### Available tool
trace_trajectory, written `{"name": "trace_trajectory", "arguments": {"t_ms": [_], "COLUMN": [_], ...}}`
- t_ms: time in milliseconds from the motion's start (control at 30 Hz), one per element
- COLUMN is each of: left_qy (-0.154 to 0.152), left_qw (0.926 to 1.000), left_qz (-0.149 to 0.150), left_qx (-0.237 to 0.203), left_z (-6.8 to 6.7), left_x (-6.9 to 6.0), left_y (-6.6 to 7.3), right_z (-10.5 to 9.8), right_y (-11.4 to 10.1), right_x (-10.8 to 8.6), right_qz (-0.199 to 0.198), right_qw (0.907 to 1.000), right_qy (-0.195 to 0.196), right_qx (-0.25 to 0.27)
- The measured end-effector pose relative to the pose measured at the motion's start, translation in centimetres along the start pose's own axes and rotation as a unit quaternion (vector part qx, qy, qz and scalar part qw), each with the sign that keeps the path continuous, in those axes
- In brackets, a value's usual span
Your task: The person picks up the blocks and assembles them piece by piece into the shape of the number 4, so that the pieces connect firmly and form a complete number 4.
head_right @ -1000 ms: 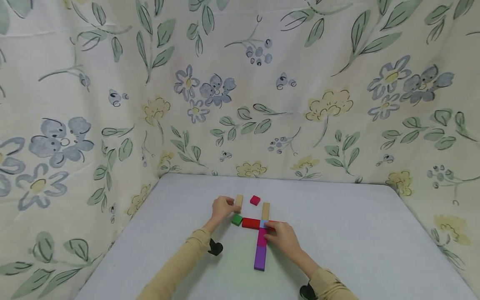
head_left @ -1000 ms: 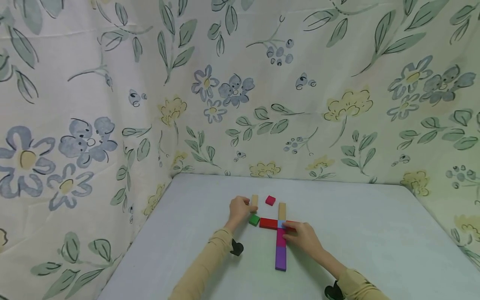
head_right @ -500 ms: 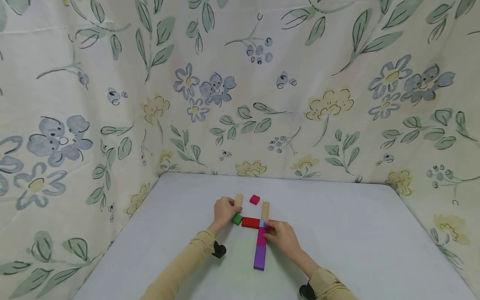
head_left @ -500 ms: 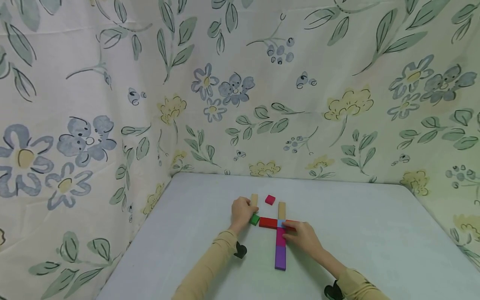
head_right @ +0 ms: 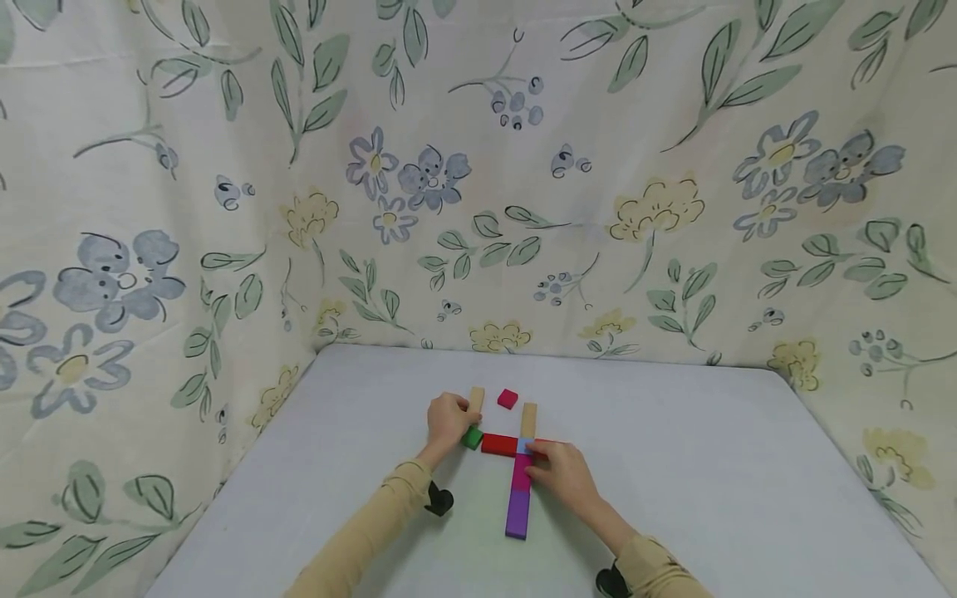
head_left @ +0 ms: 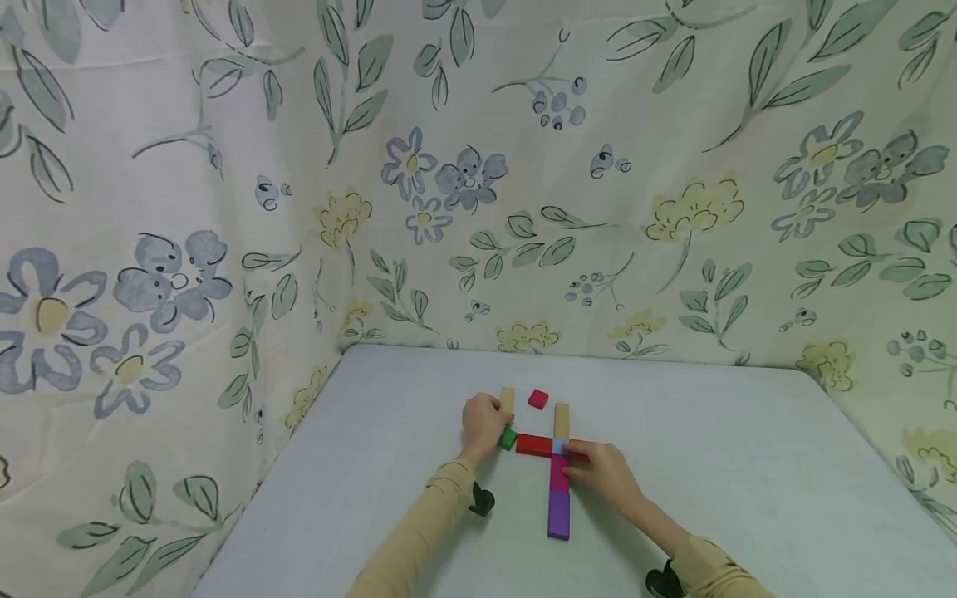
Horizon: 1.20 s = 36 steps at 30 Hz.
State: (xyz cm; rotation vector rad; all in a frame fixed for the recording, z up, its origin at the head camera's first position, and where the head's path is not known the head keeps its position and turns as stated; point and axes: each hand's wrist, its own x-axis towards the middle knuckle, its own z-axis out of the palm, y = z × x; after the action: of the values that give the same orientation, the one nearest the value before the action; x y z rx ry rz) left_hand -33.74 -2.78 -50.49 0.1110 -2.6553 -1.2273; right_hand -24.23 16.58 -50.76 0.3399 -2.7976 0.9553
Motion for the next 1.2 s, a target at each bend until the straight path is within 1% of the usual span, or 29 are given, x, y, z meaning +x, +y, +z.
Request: {"name": "trace_trajectory", "arguments": {"t_ms": [167, 333, 500, 633, 667, 767, 867, 967, 1067, 1200], "left_qy": [0.004, 0.007, 0.001, -0.01, -0.013, -0.027, -0.043, -0.057, -0.063, -0.063], "left_qw": [0.9999, 0.9996, 0.9993, 0.999, 0.9987, 0.9982, 0.9973, 0.9967, 0.996, 0.9957], "left_qz": [-0.002, 0.013, 0.022, 0.034, 0.041, 0.048, 0.054, 0.053, 0.06, 0.068], "left_qx": [-0.011, -0.024, -0.029, -0.028, -0.027, -0.026, -0.026, -0.023, -0.016, -0.008], "left_z": [-0.1, -0.6, -1.2, -1.8, -1.8, -2.0, -2.0, -1.8, -1.6, -1.4], "left_x": [-0.1, -0.1, 0.0, 0.0, -0.1, -0.2, -0.3, -0.5, -0.8, -1.1], "left_y": [-0.2, -0.3, 0.2, 0.9, 1.0, 1.3, 1.5, 1.6, 1.6, 1.6], "right_z": [0.1, 0.1, 0.1, 0.0, 0.0, 0.0, -0.1, -0.1, 0.0, 0.0], "right_y": [0.1, 0.2, 0.2, 0.2, 0.2, 0.2, 0.2, 0.2, 0.2, 0.2], "right_x": [-0.1, -0.1, -0.1, 0.0, 0.0, 0.0, 0.0, -0.1, -0.1, 0.0], "right_qz": [-0.013, -0.021, -0.019, -0.013, -0.012, -0.018, -0.024, -0.02, -0.015, -0.019], "right_qw": [0.9999, 0.9998, 0.9998, 0.9999, 0.9999, 0.9998, 0.9996, 0.9997, 0.9998, 0.9997], "right_qy": [-0.003, -0.005, -0.005, -0.003, -0.002, 0.0, 0.002, 0.004, 0.005, 0.003], "right_qx": [0.0, 0.0, 0.0, -0.005, -0.007, -0.012, -0.015, -0.014, -0.014, -0.015]}}
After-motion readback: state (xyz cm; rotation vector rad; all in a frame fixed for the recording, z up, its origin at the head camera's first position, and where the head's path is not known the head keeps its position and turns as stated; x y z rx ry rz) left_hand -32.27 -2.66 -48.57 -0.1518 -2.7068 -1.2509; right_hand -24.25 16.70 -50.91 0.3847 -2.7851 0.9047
